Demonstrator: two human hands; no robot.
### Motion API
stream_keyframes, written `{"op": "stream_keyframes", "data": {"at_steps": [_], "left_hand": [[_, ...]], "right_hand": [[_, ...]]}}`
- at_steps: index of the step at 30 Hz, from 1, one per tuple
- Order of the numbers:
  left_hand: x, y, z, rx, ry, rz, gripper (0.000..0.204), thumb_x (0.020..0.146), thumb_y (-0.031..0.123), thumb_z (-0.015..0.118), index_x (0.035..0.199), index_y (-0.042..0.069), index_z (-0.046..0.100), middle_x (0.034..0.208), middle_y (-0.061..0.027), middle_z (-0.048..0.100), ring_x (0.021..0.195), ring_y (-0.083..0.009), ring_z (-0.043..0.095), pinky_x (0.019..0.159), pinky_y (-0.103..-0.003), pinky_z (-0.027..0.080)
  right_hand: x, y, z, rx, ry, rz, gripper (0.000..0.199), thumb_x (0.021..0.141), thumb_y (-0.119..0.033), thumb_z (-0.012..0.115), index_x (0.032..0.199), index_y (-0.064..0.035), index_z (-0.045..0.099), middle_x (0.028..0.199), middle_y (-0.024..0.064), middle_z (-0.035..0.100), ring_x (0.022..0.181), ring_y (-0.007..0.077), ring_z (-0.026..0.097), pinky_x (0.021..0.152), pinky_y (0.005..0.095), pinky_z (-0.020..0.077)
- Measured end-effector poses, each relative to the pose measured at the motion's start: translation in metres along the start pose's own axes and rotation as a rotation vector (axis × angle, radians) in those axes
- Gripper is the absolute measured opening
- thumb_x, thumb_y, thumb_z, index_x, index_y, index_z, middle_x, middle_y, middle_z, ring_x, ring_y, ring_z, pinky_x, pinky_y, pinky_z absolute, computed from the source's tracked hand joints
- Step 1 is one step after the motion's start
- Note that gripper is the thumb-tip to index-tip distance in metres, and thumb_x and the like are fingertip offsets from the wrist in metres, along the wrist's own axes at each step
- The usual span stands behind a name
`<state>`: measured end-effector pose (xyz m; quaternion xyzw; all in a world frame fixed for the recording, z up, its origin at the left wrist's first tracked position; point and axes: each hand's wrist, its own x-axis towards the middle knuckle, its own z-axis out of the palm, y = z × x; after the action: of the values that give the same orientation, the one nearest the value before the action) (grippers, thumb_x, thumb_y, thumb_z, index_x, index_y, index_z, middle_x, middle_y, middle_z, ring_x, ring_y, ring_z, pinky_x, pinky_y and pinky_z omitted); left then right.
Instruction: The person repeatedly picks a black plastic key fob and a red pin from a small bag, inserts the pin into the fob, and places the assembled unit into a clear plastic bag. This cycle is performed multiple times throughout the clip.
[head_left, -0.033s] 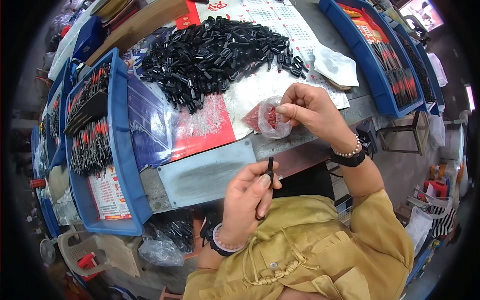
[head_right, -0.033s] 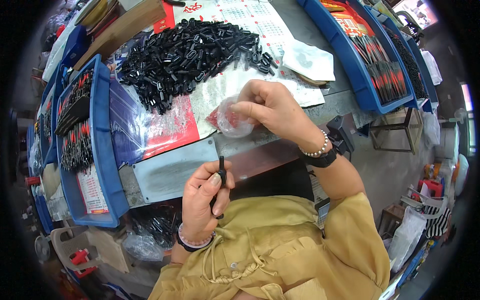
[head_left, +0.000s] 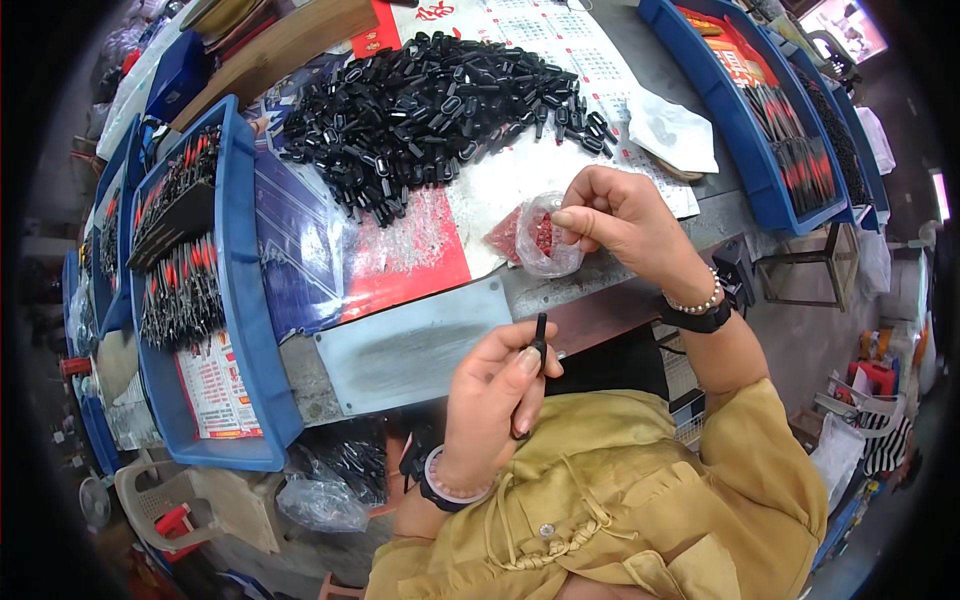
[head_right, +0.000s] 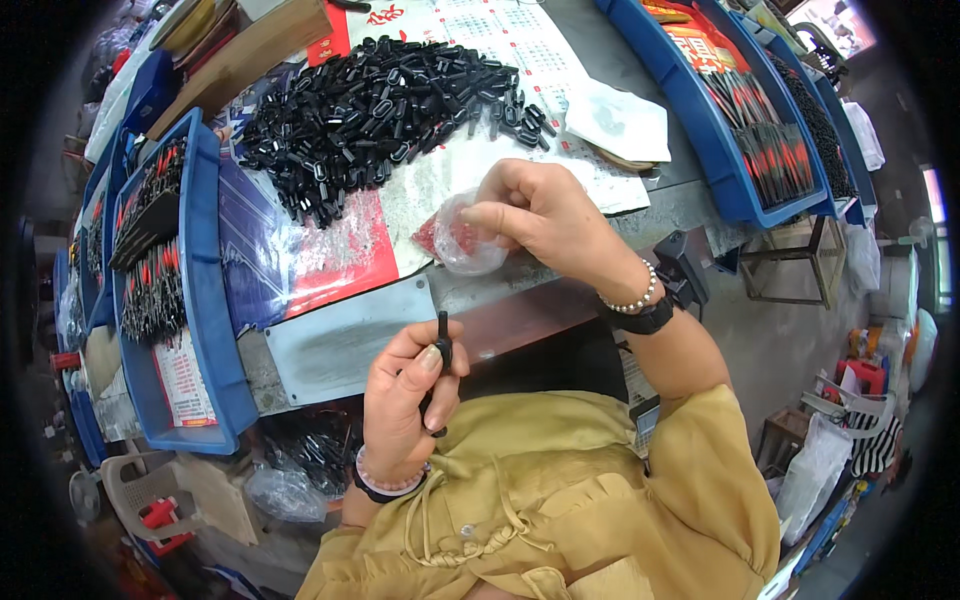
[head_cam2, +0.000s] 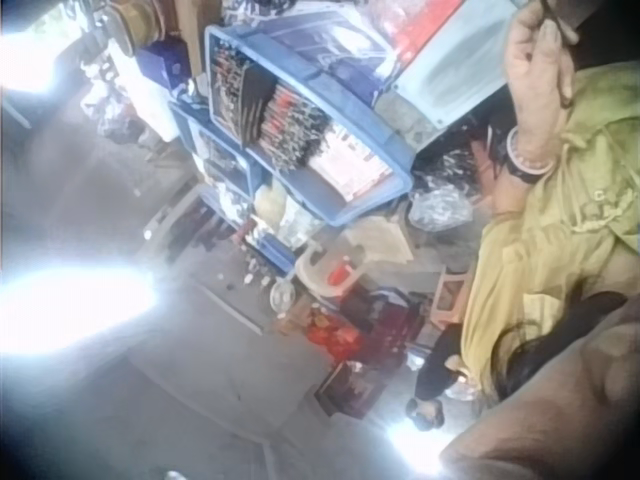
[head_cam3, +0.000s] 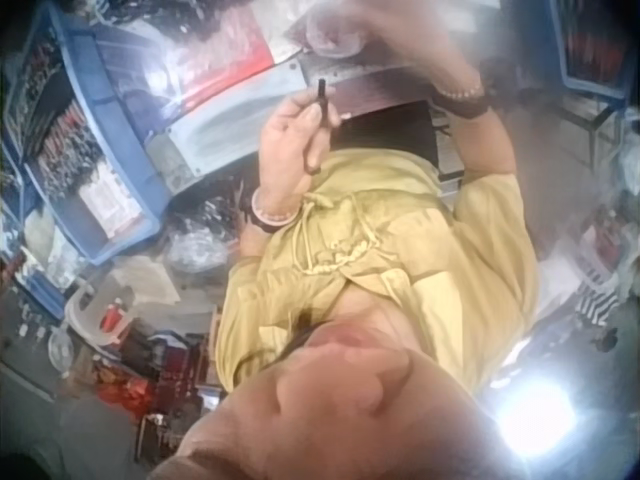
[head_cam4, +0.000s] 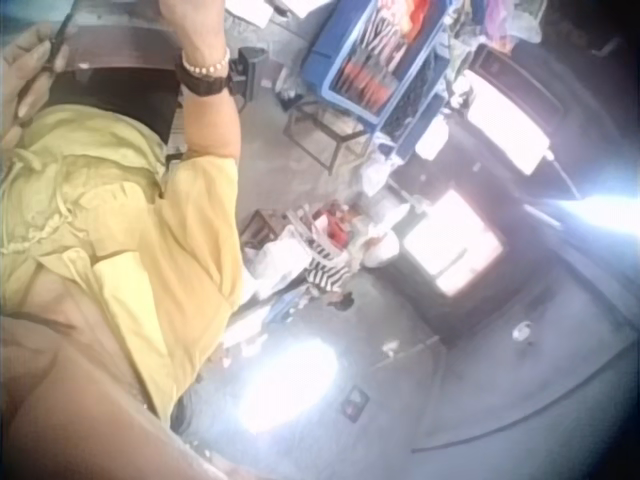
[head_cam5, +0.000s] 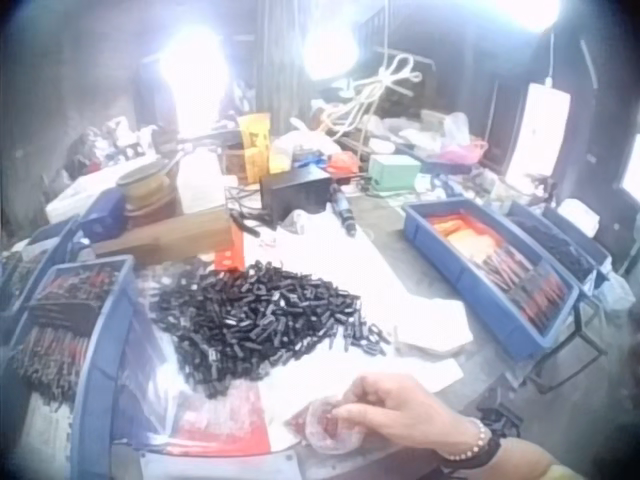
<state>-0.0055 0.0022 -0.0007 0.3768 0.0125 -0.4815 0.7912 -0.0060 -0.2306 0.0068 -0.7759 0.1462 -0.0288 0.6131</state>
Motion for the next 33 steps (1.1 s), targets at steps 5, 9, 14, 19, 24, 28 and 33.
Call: {"op": "stream_keyframes", "data": {"at_steps": [5,9,14,19,24,28,33], "left_hand": [[0.004,-0.001,0.001,0.018,-0.014,-0.009,0.026,0.097,0.010,0.049,0.120,-0.003,0.053,0.091,-0.0091,0.061,0.047,-0.0024,0.040,0.042,-0.016,0.030],[0.008,0.002,0.001,0.007,-0.007,-0.016,0.026,0.097,0.009,0.048,0.119,-0.003,0.054,0.090,-0.0088,0.061,0.047,-0.0025,0.039,0.042,-0.016,0.030],[0.014,0.007,0.003,0.018,0.000,-0.018,0.026,0.097,0.008,0.047,0.118,-0.003,0.054,0.090,-0.0088,0.062,0.046,-0.0025,0.039,0.042,-0.016,0.030],[0.015,0.004,0.008,-0.021,-0.038,-0.054,0.026,0.096,0.008,0.047,0.119,-0.003,0.054,0.089,-0.0086,0.062,0.046,-0.0026,0.039,0.042,-0.016,0.030],[0.019,0.003,0.006,0.018,-0.065,-0.049,0.026,0.097,0.008,0.048,0.119,-0.004,0.054,0.089,-0.0084,0.062,0.046,-0.0024,0.039,0.042,-0.016,0.030],[0.023,-0.001,0.005,0.037,-0.078,-0.058,0.027,0.097,0.012,0.050,0.118,-0.004,0.054,0.088,-0.0086,0.061,0.045,-0.0029,0.039,0.041,-0.016,0.030],[0.025,-0.006,0.005,0.032,-0.060,-0.054,0.028,0.097,0.015,0.052,0.118,-0.003,0.054,0.088,-0.0085,0.061,0.044,-0.0032,0.039,0.040,-0.016,0.030]], "right_hand": [[0.000,0.004,-0.001,0.012,-0.028,-0.005,0.016,0.087,-0.013,0.066,0.082,0.0010,0.060,0.068,0.0002,0.060,0.060,0.0037,0.054,0.052,0.0199,0.0420],[-0.001,0.005,0.000,-0.057,0.002,-0.056,0.010,0.086,-0.009,0.064,0.085,0.0009,0.061,0.068,0.0021,0.060,0.061,0.0069,0.054,0.055,0.0234,0.0433],[-0.002,0.000,-0.004,-0.410,0.045,-0.328,0.007,0.081,-0.001,0.062,0.088,0.0001,0.063,0.076,0.0080,0.061,0.065,0.0180,0.059,0.061,0.0287,0.0471],[-0.002,-0.001,0.008,-0.774,-0.017,-0.369,0.009,0.079,-0.008,0.065,0.088,-0.0027,0.064,0.081,0.0111,0.057,0.073,0.0308,0.060,0.065,0.0364,0.0483],[0.005,0.003,0.018,-0.841,-0.044,-0.332,0.009,0.081,-0.011,0.062,0.086,-0.0043,0.063,0.080,0.0108,0.055,0.075,0.0308,0.060,0.065,0.0392,0.0481],[0.005,0.006,0.017,-0.843,-0.003,-0.335,0.009,0.080,-0.011,0.061,0.086,-0.0040,0.062,0.080,0.0108,0.056,0.073,0.0309,0.060,0.064,0.0390,0.0483],[0.000,0.006,0.013,-0.706,-0.021,-0.277,0.013,0.080,-0.011,0.063,0.090,-0.0041,0.060,0.081,0.0114,0.056,0.073,0.0317,0.060,0.064,0.0388,0.0489]]}}
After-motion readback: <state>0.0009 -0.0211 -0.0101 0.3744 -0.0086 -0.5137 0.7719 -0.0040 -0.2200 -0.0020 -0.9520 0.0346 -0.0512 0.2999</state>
